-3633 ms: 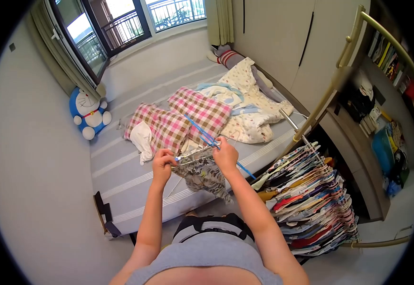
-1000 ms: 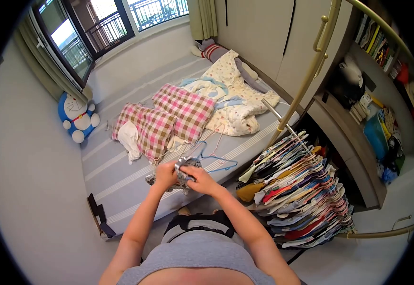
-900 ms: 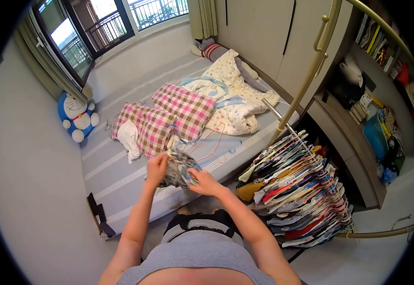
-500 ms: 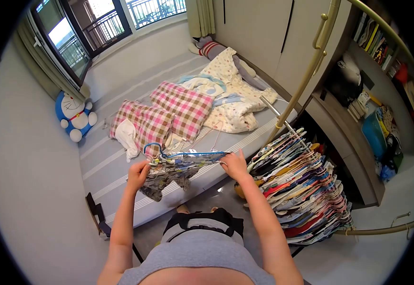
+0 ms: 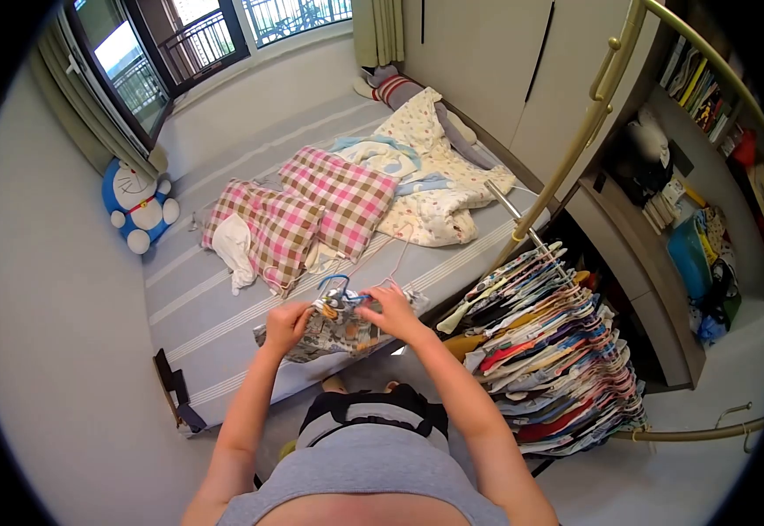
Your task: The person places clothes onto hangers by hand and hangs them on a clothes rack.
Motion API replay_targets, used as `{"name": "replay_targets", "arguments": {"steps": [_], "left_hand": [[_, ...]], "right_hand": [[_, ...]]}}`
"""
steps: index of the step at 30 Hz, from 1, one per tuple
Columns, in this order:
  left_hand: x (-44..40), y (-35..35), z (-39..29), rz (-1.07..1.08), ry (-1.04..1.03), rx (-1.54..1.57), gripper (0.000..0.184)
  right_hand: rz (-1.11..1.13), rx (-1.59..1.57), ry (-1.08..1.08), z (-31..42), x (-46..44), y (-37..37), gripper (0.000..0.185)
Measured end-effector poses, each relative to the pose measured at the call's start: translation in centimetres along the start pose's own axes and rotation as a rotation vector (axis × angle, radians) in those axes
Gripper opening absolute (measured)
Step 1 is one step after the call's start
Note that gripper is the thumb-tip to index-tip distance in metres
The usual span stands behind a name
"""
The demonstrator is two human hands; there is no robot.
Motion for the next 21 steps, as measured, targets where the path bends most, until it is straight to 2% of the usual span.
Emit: {"name": "replay_targets", "arguments": {"steps": [2, 3, 6, 8, 9, 12, 13, 16, 19, 21], "left_hand": [[0.1, -0.6, 0.1, 0.029, 0.059, 0.037, 0.014], [0.8, -0.7, 1.8, 0.028, 0.181, -0.051, 0.019], [1.4, 2.5, 6.2, -0.25, 0.451, 0.022, 0.022], [1.1, 3.4, 7.6, -0.198, 0.41, 0.017, 0.023], [1.1, 3.4, 8.0, -0.171, 0.389, 0.015, 0.024], [0.8, 1.0, 9.0, -0.12, 0.38, 0.32, 0.023], [0.6, 0.6, 8.5, -0.15, 0.368, 0.448, 0.02], [0.3, -0.7, 8.5, -0.153, 0.342, 0.521, 0.019], [-0.2, -2.1, 9.6, -0.071, 0.423, 0.466, 0.019], [-0.9, -3.4, 10.6, -0.043, 0.454, 0.482, 0.022]], "right_hand": [[-0.061, -0.005, -0.018, -0.5, -0.4, 0.4, 0.019], [-0.065, 0.023, -0.013, -0.9, -0.4, 1.1, 0.019], [-0.18, 0.032, 0.055, -3.4, 0.7, 3.3, 0.024], [-0.227, -0.073, 0.015, -4.2, 1.4, 4.6, 0.024], [-0.207, -0.227, -0.128, -5.0, 1.7, 4.2, 0.022], [-0.234, -0.319, -0.121, -4.6, 1.9, 3.9, 0.02], [-0.241, -0.381, -0.181, -4.7, 2.1, 3.9, 0.021], [-0.29, -0.496, -0.344, -5.5, 2.7, 4.2, 0.022], [-0.378, -0.475, -0.5, -7.2, 3.5, 4.9, 0.025], [-0.408, -0.596, -0.604, -8.3, 4.4, 4.6, 0.026]]}}
Point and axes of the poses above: each hand's wrist, its own x-axis away from the middle knuckle, its own y-axis out of the back of the hand, z = x × y, the point moved 5 cm from there along -x, towards the middle knuckle, and after that the axes turned 8 degrees about z, right-handed, at the moved point
